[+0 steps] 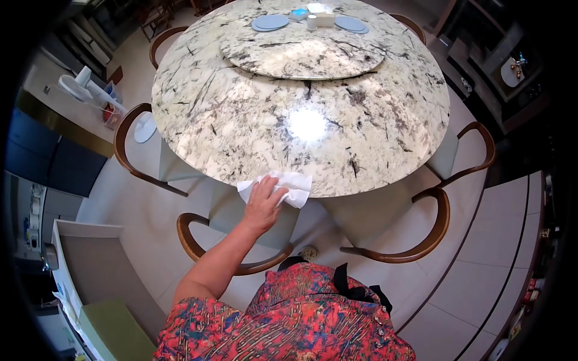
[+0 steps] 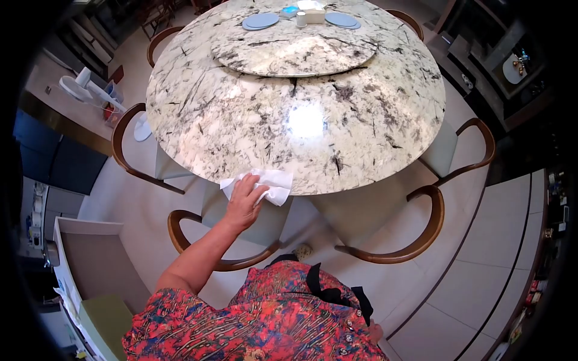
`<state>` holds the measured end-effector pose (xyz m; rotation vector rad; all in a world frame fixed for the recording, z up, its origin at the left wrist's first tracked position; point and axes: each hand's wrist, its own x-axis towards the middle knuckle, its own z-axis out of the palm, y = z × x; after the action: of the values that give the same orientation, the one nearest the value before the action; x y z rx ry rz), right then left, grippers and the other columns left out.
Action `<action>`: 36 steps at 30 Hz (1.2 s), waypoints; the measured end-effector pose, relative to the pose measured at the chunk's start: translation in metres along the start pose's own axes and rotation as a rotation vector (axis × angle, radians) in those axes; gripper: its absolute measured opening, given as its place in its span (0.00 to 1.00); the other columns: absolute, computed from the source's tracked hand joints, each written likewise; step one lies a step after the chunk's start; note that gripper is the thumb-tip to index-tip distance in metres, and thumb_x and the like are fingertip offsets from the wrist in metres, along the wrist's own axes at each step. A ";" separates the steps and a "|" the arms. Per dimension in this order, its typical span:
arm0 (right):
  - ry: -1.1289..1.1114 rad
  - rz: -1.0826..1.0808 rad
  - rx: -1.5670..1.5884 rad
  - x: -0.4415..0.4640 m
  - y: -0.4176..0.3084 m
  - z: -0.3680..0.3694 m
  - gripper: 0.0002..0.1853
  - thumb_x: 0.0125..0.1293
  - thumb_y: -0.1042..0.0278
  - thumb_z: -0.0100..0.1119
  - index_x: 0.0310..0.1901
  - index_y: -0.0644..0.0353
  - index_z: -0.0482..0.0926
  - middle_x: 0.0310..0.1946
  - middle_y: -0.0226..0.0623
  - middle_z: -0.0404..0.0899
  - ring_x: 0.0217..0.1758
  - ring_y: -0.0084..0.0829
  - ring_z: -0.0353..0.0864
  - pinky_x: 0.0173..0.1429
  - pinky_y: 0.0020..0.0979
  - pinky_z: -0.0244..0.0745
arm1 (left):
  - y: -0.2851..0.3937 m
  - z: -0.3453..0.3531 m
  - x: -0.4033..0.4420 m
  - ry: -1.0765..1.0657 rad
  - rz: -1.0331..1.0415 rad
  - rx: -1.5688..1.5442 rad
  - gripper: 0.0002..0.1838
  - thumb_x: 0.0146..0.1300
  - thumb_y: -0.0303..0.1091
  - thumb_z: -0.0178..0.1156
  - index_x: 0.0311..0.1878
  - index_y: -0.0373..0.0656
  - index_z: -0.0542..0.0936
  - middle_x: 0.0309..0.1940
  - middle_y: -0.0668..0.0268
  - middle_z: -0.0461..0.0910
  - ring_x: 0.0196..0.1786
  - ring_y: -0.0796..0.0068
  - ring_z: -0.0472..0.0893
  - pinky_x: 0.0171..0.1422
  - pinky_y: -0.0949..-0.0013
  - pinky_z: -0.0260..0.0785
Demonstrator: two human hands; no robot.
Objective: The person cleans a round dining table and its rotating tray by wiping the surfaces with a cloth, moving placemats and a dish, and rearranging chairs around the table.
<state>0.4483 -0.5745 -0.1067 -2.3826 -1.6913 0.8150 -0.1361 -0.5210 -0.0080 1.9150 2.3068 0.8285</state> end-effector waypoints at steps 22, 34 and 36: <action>-0.069 -0.033 -0.077 0.022 -0.006 -0.004 0.27 0.59 0.54 0.65 0.13 0.64 0.67 0.10 0.29 0.64 0.18 0.22 0.58 0.24 0.35 0.61 | 0.089 0.088 0.122 -0.239 0.047 0.024 0.28 0.70 0.52 0.42 0.71 0.54 0.62 0.74 0.53 0.52 0.76 0.50 0.49 0.78 0.51 0.39; 0.040 0.133 0.127 0.045 -0.022 -0.039 0.25 0.57 0.59 0.67 0.11 0.62 0.67 0.09 0.24 0.59 0.18 0.17 0.55 0.20 0.33 0.54 | -0.197 0.024 0.144 0.027 -0.524 0.629 0.27 0.66 0.45 0.46 0.66 0.44 0.69 0.67 0.55 0.65 0.71 0.55 0.61 0.75 0.53 0.47; 0.134 0.146 0.109 0.029 0.012 -0.035 0.25 0.57 0.54 0.65 0.12 0.65 0.70 0.08 0.30 0.63 0.15 0.21 0.61 0.21 0.36 0.58 | -0.283 0.003 0.119 -0.016 -0.848 0.812 0.29 0.72 0.52 0.37 0.71 0.51 0.62 0.73 0.59 0.56 0.73 0.56 0.56 0.75 0.47 0.48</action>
<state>0.4819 -0.5455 -0.0915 -2.4484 -1.4011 0.7281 -0.4199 -0.4387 -0.0911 0.7578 3.2671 -0.2476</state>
